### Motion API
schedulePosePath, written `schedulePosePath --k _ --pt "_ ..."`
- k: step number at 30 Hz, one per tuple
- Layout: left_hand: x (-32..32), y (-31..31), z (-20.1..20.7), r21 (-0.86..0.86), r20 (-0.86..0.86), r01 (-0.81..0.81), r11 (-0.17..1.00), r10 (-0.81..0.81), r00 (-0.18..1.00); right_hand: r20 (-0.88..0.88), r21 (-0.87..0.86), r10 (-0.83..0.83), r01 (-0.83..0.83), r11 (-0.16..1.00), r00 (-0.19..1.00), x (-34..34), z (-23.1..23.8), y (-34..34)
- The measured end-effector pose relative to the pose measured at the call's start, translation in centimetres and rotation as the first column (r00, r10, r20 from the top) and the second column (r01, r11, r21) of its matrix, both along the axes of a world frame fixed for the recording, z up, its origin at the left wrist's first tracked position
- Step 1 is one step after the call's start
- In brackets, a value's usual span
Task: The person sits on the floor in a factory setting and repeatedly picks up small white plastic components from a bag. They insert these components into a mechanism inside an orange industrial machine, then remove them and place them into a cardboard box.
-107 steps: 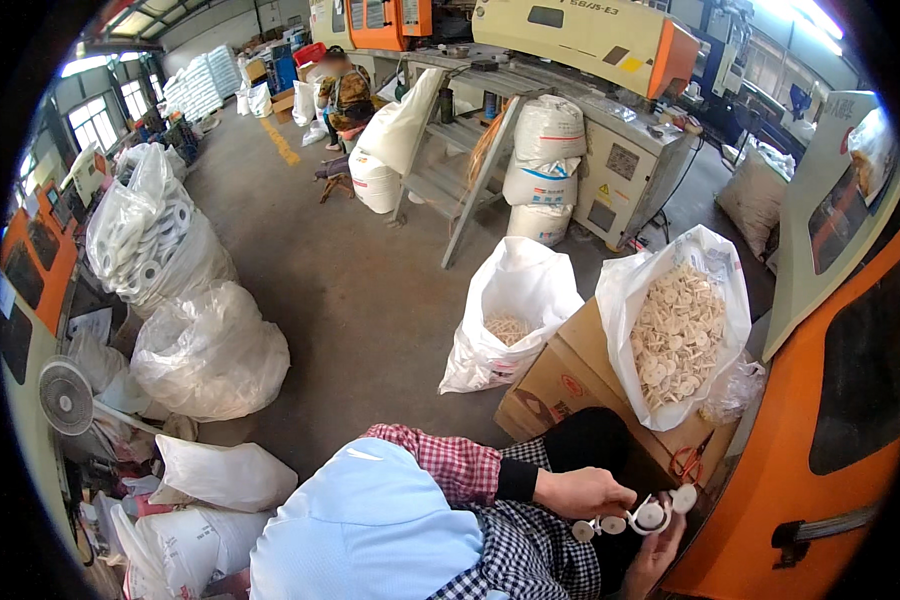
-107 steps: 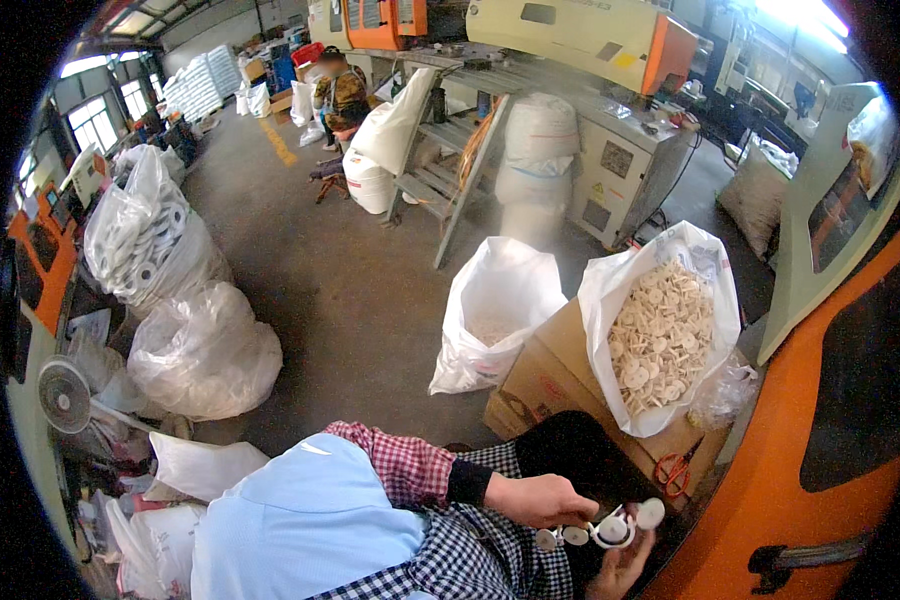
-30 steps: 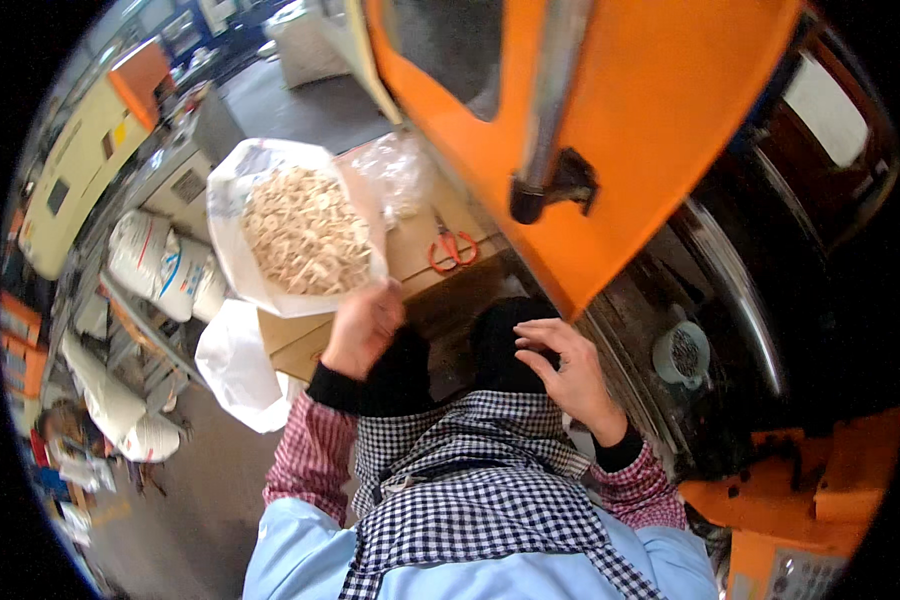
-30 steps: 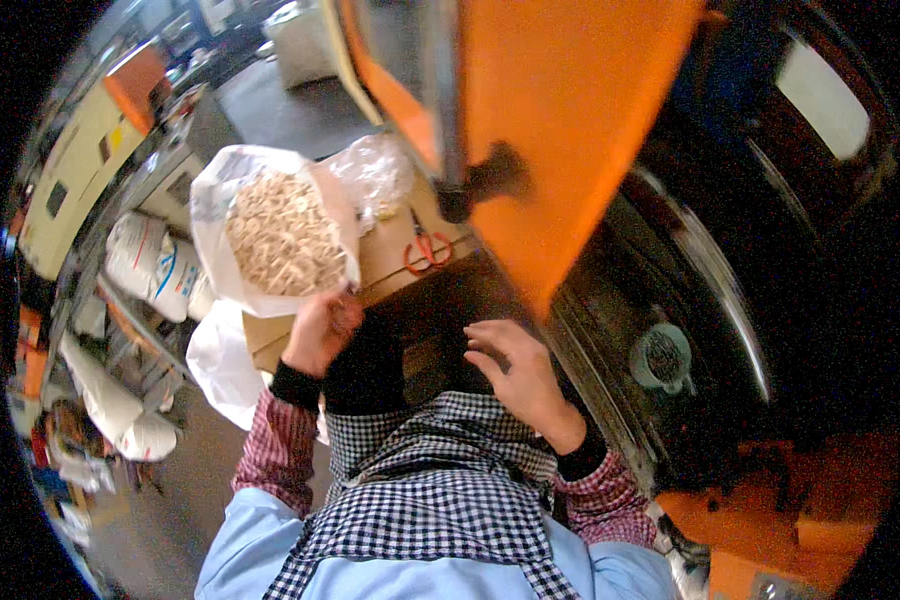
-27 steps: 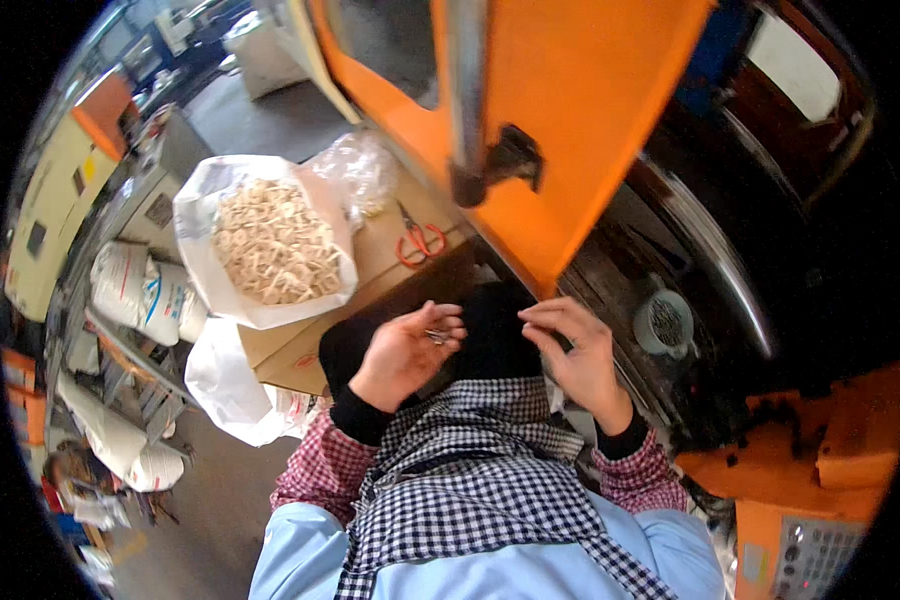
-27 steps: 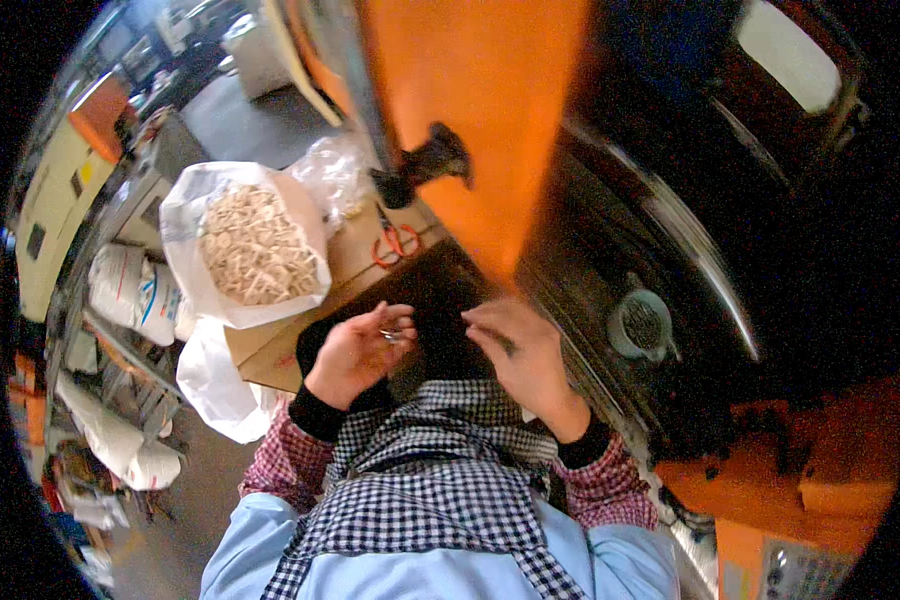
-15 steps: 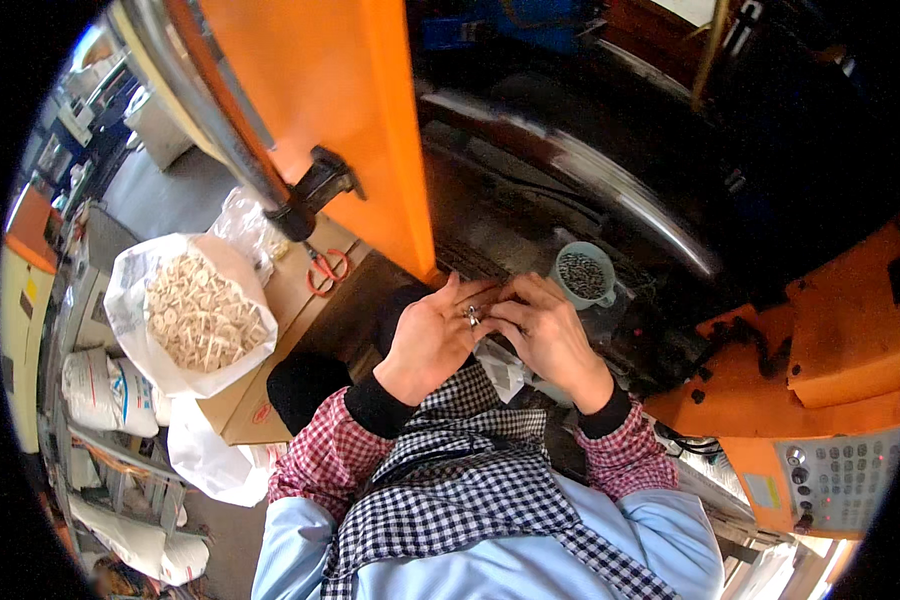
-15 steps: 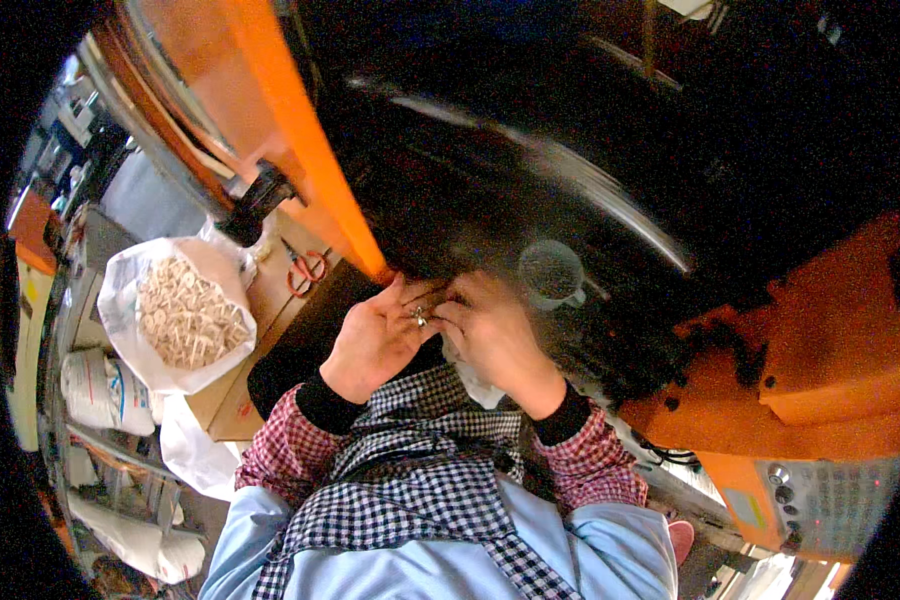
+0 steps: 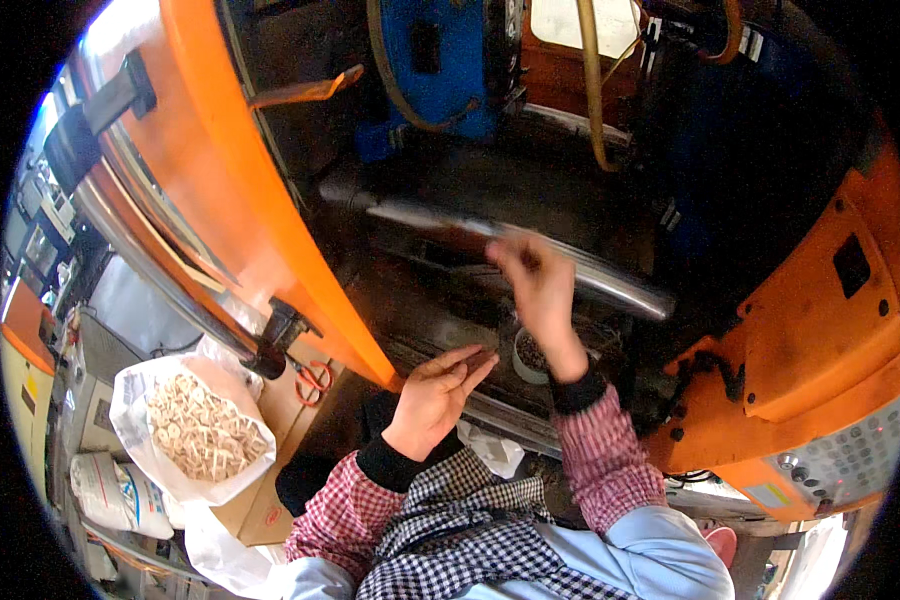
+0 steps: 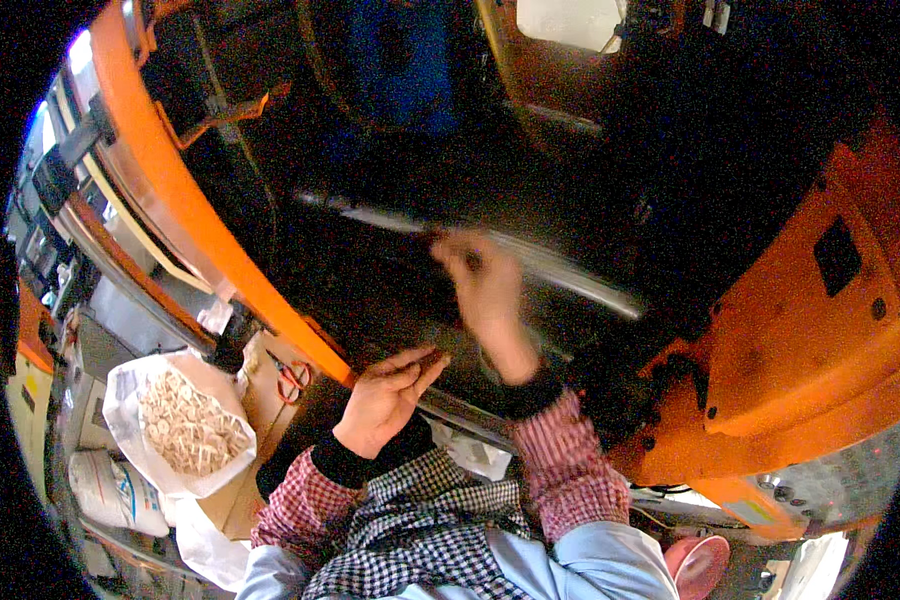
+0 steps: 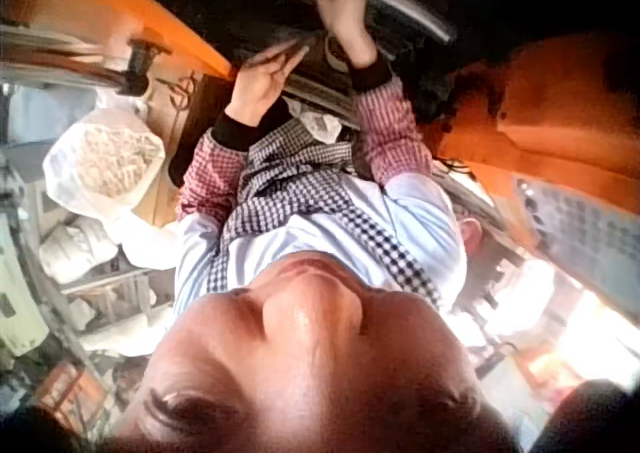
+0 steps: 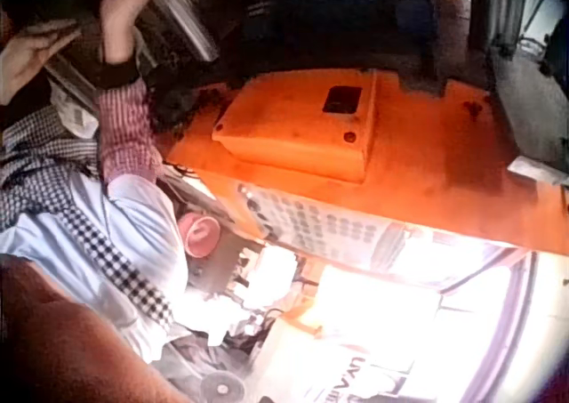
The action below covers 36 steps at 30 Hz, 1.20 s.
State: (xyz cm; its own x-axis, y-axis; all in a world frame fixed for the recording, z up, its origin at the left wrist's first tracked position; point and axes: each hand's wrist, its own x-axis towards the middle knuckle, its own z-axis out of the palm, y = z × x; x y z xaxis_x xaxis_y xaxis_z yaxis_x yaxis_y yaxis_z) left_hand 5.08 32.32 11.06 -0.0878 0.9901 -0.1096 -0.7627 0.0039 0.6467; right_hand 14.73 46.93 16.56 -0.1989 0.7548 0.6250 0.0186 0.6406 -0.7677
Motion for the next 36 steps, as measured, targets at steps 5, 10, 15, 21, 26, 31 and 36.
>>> schedulePosePath --k 5,10,15,21,26,31,36 --pt "-0.3 0.0 0.4 0.111 -0.755 -0.104 0.988 0.152 0.638 -0.138 -0.065 -0.296 0.289 0.955 0.945 -7.0 2.9 15.2" --pt "-0.5 -0.4 -0.3 -0.093 -0.592 0.029 0.995 -0.079 0.802 0.101 -0.011 -0.539 0.543 0.840 0.836 -9.9 5.6 26.0" --pt "-0.5 0.2 -0.3 0.230 -0.911 0.037 0.972 0.202 0.360 -0.029 0.064 -0.619 0.619 0.783 0.785 -11.6 5.5 30.6" --pt "0.0 1.6 0.6 -0.343 -0.251 0.055 0.938 -0.148 0.957 0.163 0.163 -0.655 0.635 0.755 0.737 -12.1 5.2 33.8" --pt "0.0 1.8 -0.4 -0.308 -0.311 0.001 0.951 -0.102 0.945 0.132 0.037 -0.564 0.565 0.824 0.815 -13.6 5.3 33.3" --pt "0.2 2.5 0.0 -0.156 -0.558 0.049 0.987 -0.129 0.820 -0.008 0.270 -0.684 0.661 0.700 0.729 -10.3 4.6 38.0" --pt "-0.2 1.2 -0.3 -0.291 -0.192 -0.020 0.957 -0.038 0.981 0.407 -0.006 -0.527 0.579 0.816 0.746 -16.0 7.3 29.1"
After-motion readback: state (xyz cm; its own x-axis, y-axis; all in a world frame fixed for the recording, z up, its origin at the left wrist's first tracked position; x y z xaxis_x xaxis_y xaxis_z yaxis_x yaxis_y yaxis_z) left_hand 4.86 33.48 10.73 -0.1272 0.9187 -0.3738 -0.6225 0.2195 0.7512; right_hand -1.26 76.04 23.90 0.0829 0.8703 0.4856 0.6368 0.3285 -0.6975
